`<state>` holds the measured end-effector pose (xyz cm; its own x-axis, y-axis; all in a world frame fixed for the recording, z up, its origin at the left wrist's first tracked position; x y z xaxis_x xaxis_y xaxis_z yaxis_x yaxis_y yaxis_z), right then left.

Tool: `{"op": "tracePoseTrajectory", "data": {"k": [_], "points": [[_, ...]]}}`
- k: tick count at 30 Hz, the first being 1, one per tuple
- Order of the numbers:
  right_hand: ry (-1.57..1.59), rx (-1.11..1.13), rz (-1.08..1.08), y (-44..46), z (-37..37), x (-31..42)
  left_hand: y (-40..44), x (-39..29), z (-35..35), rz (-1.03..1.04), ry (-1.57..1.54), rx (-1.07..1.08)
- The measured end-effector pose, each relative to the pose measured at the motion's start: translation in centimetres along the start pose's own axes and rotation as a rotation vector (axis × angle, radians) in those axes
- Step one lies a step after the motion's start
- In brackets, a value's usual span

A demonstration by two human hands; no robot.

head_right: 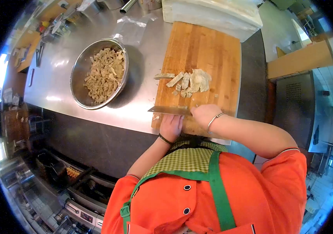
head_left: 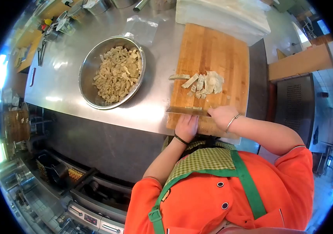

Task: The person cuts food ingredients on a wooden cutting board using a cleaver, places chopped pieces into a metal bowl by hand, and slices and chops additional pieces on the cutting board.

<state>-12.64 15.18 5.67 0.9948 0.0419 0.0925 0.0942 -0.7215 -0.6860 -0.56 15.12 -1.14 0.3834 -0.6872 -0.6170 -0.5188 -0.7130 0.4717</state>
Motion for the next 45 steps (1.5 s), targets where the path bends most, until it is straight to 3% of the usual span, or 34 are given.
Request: {"op": "tracePoseTrajectory", "data": {"k": [14, 18, 20, 27, 30, 38, 45], "points": [[0.111, -0.139, 0.019, 3.4, 1.0, 1.2, 0.4, -0.4, 0.2, 0.056, -0.046, -0.023], [0.214, -0.233, 0.046, 5.0, 0.8, -0.4, 0.2, -0.5, 0.0, 0.039, -0.061, -0.044], [0.349, -0.416, 0.136, 4.3, -0.8, -1.5, 0.2, -0.4, -0.2, 0.088, -0.066, -0.034], [0.021, -0.077, 0.048, -1.6, 0.4, 0.0, -0.5, 0.1, 0.2, 0.003, -0.062, -0.002], [-0.012, -0.039, 0.016, -0.5, 0.5, 0.1, 0.0, -0.1, -0.4, 0.051, -0.092, -0.07], [0.035, -0.025, -0.029, 4.1, -0.2, 2.6, -0.4, 0.4, 0.3, -0.011, -0.064, 0.073], [0.109, -0.15, -0.094, 6.0, 0.6, 1.7, -0.2, 0.1, -0.2, 0.045, -0.093, -0.003]]}}
Point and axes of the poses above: each hand's wrist, its own y-axis towards the middle knuckle, its own z-axis out of the palm, x = y × z, the point moved 6 cm from there along y, towards the middle knuckle, and after that the axes turned 3 degrees about -y, right-handed, at the moved point
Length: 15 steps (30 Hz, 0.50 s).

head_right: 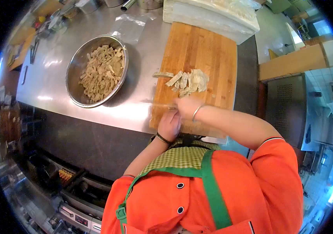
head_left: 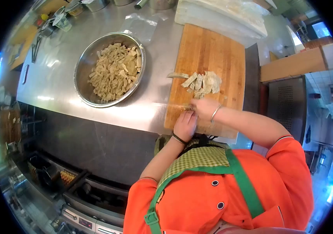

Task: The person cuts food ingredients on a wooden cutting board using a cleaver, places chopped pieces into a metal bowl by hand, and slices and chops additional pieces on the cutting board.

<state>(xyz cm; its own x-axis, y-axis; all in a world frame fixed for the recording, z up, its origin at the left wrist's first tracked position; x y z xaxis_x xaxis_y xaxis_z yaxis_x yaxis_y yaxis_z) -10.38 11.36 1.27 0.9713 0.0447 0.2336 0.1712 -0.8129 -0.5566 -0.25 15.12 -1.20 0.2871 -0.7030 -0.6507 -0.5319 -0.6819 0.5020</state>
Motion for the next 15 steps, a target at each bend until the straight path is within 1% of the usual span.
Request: {"op": "tracePoseTrajectory", "data": {"k": [1, 3, 4, 6, 7, 9, 11, 13, 15], "points": [[0.004, -0.004, -0.011, 0.1, -0.3, -0.6, 0.5, -0.1, -0.2, 0.018, -0.007, -0.01], [0.133, -0.14, 0.092, -0.3, -1.7, -2.8, 0.5, -0.3, -0.7, 0.039, -0.005, -0.01], [0.133, -0.148, 0.088, -1.5, -2.5, -3.1, 0.6, -0.3, -0.6, 0.052, -0.003, -0.029], [0.014, 0.05, 0.207, -4.4, -2.6, -3.5, 0.7, -0.4, -0.6, 0.067, -0.002, -0.044], [0.011, 0.049, 0.202, -5.1, -2.8, -3.1, 0.7, -0.5, -0.7, 0.069, 0.005, -0.064], [-0.069, 0.16, 0.149, -6.5, -1.9, -2.2, 0.4, -0.6, -0.5, 0.071, 0.008, -0.073], [-0.09, 0.177, 0.14, -6.8, -1.4, -1.6, -0.3, -0.2, -0.2, 0.032, 0.034, -0.066], [-0.118, 0.192, 0.134, -6.6, -1.2, -1.3, 0.1, -0.4, -0.5, 0.042, 0.032, -0.066], [-0.112, 0.188, 0.083, -6.0, -1.1, -1.0, 0.3, -0.5, -0.7, 0.046, 0.029, -0.07]]}}
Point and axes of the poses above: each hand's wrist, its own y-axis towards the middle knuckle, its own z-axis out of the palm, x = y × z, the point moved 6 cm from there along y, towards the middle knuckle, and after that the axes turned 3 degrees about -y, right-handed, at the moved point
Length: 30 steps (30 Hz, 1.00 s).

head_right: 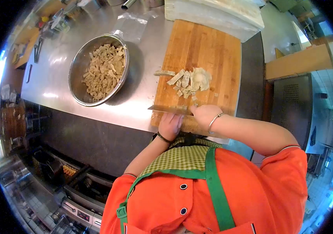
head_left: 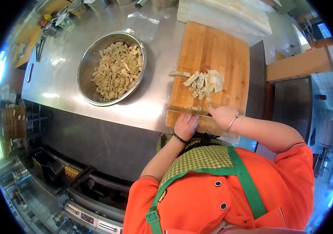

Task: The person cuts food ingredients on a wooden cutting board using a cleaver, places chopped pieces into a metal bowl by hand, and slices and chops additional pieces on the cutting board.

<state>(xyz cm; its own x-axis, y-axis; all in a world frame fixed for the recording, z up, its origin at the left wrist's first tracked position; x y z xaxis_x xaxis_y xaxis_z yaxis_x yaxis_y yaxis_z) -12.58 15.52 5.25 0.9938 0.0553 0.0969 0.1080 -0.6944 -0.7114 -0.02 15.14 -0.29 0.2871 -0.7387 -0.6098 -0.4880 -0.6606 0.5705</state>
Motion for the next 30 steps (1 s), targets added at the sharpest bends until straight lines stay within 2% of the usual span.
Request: {"op": "tracePoseTrajectory", "data": {"k": [4, 6, 9, 11, 12, 14, 15, 18, 24, 25, 26, 29, 30], "points": [[0.052, 0.013, -0.038, 1.6, -0.7, 1.0, 0.1, 0.4, 0.4, -0.035, -0.021, 0.05], [0.008, -0.062, -0.106, 2.6, -0.7, 1.6, 0.1, 0.5, -0.1, -0.045, -0.019, 0.062], [0.044, -0.041, -0.058, 2.3, -0.5, 1.1, 1.4, 0.2, -2.3, -0.039, -0.088, 0.162], [0.058, -0.021, -0.067, 2.2, -0.7, 1.4, 3.5, -3.1, -7.9, 0.316, 0.013, 0.08], [0.052, -0.014, -0.072, 2.3, -0.9, 1.4, 5.4, -3.2, -9.1, 0.32, 0.012, 0.087], [0.055, 0.0, -0.067, 2.5, -0.8, 1.2, 9.0, -0.8, -8.1, 0.126, 0.218, 0.407], [0.056, 0.017, -0.068, 2.7, -0.6, 1.4, 7.5, 1.2, -6.4, 0.157, 0.24, 0.563], [0.086, 0.006, -0.072, 2.6, -1.1, 1.7, 6.1, 2.8, -4.8, 0.098, 0.261, 0.703], [0.12, -0.046, -0.115, 3.5, 0.3, 0.7, 6.4, 1.9, -3.9, 0.1, 0.285, 0.72], [0.118, -0.044, -0.117, 3.6, 0.5, 0.8, 6.2, 1.7, -4.0, 0.133, 0.303, 0.612], [0.115, -0.038, -0.098, 3.8, 0.4, 0.4, 6.3, 1.8, -3.8, 0.136, 0.305, 0.602], [0.105, -0.012, -0.072, 4.2, 0.0, 0.3, 6.7, 2.3, -3.9, 0.134, 0.319, 0.613], [0.083, 0.005, -0.055, 4.4, -0.3, -0.1, 6.6, 3.2, -3.3, 0.091, 0.33, 0.687]]}}
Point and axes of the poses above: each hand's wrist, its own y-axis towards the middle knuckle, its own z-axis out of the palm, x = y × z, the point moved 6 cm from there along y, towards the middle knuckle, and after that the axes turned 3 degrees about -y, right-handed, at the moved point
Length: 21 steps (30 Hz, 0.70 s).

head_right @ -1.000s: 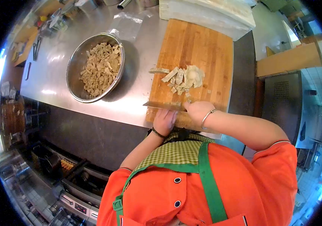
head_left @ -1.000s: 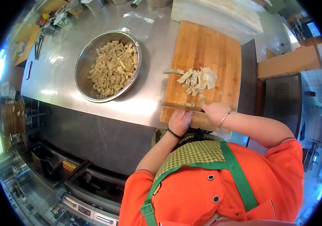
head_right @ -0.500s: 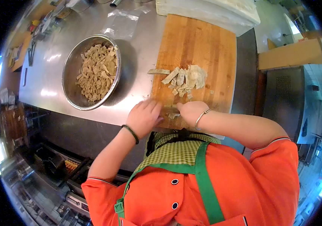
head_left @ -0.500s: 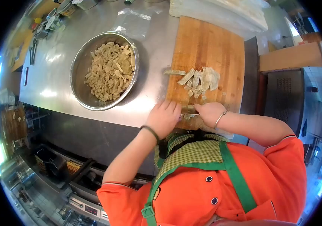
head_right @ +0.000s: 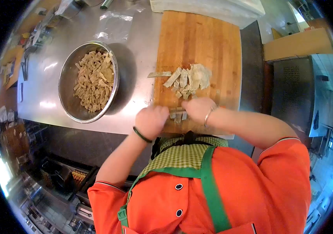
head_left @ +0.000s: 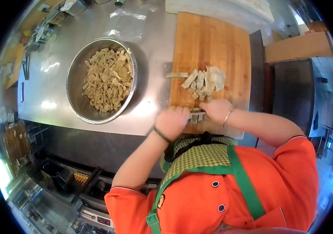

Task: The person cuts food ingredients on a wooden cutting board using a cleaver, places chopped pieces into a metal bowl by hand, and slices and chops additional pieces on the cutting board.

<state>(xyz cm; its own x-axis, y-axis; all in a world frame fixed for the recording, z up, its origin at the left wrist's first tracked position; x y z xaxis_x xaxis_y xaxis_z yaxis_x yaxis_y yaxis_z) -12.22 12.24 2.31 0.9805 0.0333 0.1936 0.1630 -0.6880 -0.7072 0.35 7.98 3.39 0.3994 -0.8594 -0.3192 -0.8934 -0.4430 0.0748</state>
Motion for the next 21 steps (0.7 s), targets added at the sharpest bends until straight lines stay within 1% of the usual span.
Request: {"op": "tracePoseTrajectory", "data": {"k": [1, 2, 4, 5, 7, 8, 10, 13, 17, 21], "points": [[0.036, -0.041, -0.011, 0.2, -0.8, -0.2, 0.5, 0.6, 0.6, -0.026, -0.006, 0.081], [0.036, -0.051, -0.013, -0.2, -1.0, -0.1, 1.0, 1.5, 0.1, -0.041, -0.132, 0.018], [0.034, -0.155, -0.031, -0.6, -2.1, 0.0, 1.2, 1.4, -1.1, -0.044, -0.137, 0.045], [0.035, -0.164, -0.034, -0.9, -2.2, 0.1, 1.1, 1.2, -1.4, -0.043, -0.128, 0.044], [0.08, -0.21, -0.014, -2.1, -2.3, 0.3, 0.7, 0.4, -2.3, -0.021, -0.072, -0.006], [0.083, -0.214, -0.015, -2.7, -2.5, 0.4, 0.5, 0.1, -2.6, -0.019, -0.067, -0.004], [0.016, -0.149, -0.024, -4.1, -2.3, 0.6, 0.2, -1.5, -3.8, 0.029, -0.026, 0.019], [-0.006, -0.188, -0.038, -3.9, -0.9, 0.6, -0.2, -1.9, -3.3, 0.044, -0.035, -0.008], [-0.007, -0.152, -0.037, -3.2, 0.1, 0.7, -0.5, -1.2, -1.4, 0.048, -0.072, -0.01], [0.011, -0.129, -0.053, -3.4, -0.9, 1.8, -1.2, -0.7, -0.9, 0.034, -0.103, -0.021]]}}
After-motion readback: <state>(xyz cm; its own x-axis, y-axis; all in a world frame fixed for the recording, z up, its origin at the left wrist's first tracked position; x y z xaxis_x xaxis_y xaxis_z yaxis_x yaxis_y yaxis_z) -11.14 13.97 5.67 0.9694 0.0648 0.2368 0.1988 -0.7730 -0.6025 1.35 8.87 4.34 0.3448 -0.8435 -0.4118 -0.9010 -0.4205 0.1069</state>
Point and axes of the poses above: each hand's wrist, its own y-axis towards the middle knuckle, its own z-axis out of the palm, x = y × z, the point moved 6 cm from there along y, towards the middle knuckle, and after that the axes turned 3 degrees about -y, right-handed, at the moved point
